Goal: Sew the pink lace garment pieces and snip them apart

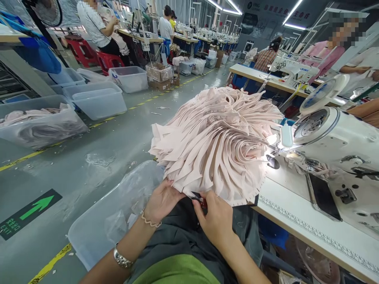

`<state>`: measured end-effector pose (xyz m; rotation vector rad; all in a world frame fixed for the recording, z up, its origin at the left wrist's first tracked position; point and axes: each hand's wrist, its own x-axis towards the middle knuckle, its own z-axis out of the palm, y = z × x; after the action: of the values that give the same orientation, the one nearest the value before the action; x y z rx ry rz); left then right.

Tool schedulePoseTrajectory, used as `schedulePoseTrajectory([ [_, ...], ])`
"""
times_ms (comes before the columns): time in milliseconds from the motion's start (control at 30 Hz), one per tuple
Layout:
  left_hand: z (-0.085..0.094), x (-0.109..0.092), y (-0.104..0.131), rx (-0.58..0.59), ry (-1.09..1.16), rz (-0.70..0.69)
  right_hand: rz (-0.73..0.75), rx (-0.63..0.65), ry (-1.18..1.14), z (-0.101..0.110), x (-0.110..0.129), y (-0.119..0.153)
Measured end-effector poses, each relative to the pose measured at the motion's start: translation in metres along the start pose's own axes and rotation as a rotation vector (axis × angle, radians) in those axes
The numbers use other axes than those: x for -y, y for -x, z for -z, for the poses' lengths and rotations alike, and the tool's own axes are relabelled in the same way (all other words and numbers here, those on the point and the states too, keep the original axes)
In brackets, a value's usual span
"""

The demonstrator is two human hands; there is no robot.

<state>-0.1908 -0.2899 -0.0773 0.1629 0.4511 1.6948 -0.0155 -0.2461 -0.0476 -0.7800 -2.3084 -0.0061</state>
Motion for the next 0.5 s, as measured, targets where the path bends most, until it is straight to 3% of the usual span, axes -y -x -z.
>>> schedulePoseTrajectory([
  [267,0.002,0.007,-0.001,-0.029,0.028,-0.031,0.198,0.02,0.125,-0.01,0.011,-0.014],
  [400,0.003,0.022,0.001,-0.014,-0.054,-0.03,0.083,-0.021,-0.045,-0.005,0.0,0.003],
  [500,0.0,0.031,0.002,-0.007,-0.198,0.023,-0.105,-0.067,-0.308,-0.002,-0.006,0.025],
])
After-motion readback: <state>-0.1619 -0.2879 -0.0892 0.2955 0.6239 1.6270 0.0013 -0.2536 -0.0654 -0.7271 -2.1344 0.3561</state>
